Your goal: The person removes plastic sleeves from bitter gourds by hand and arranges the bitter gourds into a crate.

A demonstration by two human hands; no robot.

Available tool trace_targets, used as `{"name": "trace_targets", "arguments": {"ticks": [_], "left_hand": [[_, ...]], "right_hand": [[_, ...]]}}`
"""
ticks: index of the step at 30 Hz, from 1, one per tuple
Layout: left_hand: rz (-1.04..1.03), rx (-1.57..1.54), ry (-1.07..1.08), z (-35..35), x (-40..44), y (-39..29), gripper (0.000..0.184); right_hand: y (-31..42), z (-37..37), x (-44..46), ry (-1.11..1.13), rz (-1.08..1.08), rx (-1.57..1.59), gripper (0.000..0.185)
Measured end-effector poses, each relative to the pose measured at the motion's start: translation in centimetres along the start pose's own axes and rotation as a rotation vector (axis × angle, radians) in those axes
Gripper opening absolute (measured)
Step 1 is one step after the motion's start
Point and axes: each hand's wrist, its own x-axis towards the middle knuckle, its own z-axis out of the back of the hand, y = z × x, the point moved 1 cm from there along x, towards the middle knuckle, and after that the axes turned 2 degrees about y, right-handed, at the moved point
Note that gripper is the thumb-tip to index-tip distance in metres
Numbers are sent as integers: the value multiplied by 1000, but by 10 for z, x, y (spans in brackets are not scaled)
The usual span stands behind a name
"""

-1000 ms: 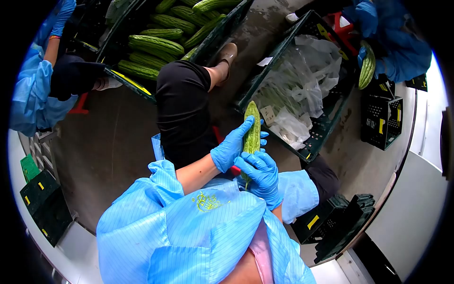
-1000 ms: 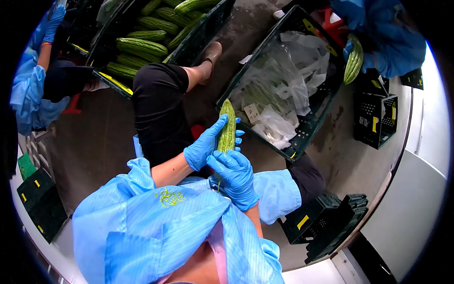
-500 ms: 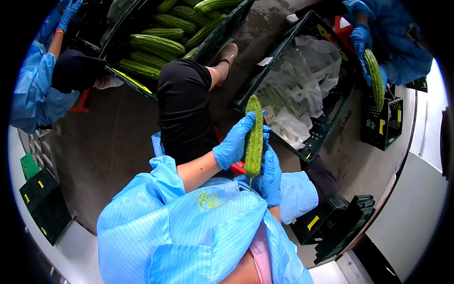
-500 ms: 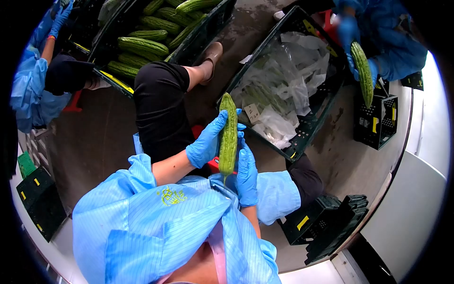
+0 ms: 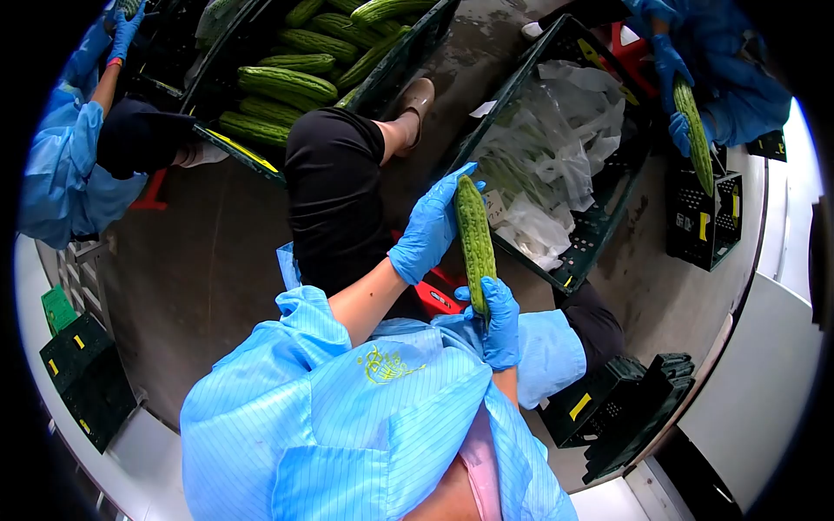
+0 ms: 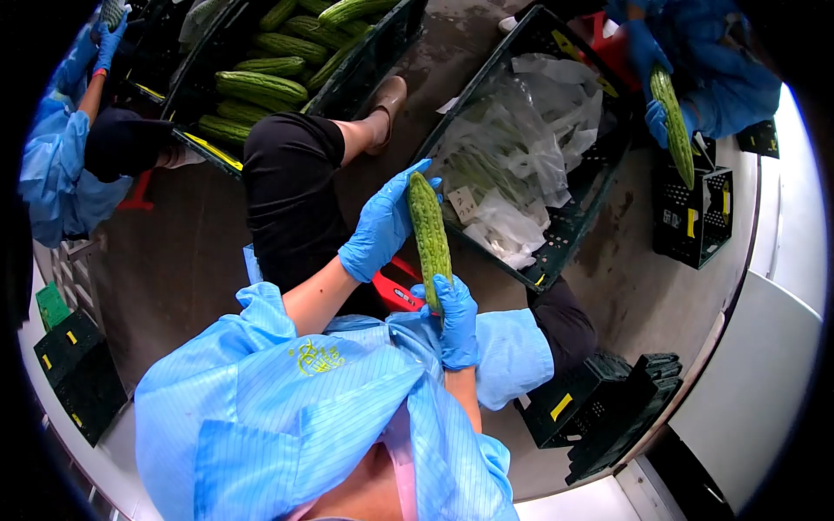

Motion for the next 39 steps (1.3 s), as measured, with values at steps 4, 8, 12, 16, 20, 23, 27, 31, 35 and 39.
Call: {"name": "trace_targets", "arguments": {"ticks": [4,8,12,16,20,23,27,31,35,39], "left_hand": [[8,27,-4,-3,-4,-2,49],[-27,69,-36,-3,-1,0,46],[-35,37,-38,-1,-2,0,42],[-62,43,-59,0,-2,-1,38],[-81,33,-38,2,-4,-1,35],[-68,11,-42,1,-4,-2,35],[-62,57,-128,-3,-5,-2,33],[-45,80,-186,2,-4,2,30],[-8,67,-219,5,-6,1,26],[-50,62,-192,9,-7,5,26]], "right_hand": [[5,-4,-4,-33,25,-39,33],[2,-4,-3,-57,64,-73,35],[0,-5,-4,-109,72,-125,38],[-1,-12,-6,-148,146,-197,40],[-1,-14,-8,-155,162,-207,41],[-2,-12,-7,-138,129,-148,39],[6,-7,-8,-44,56,-70,45],[2,4,-4,-18,-51,26,58],[-1,12,0,61,-64,99,62],[-4,15,3,97,-82,147,60]]}}
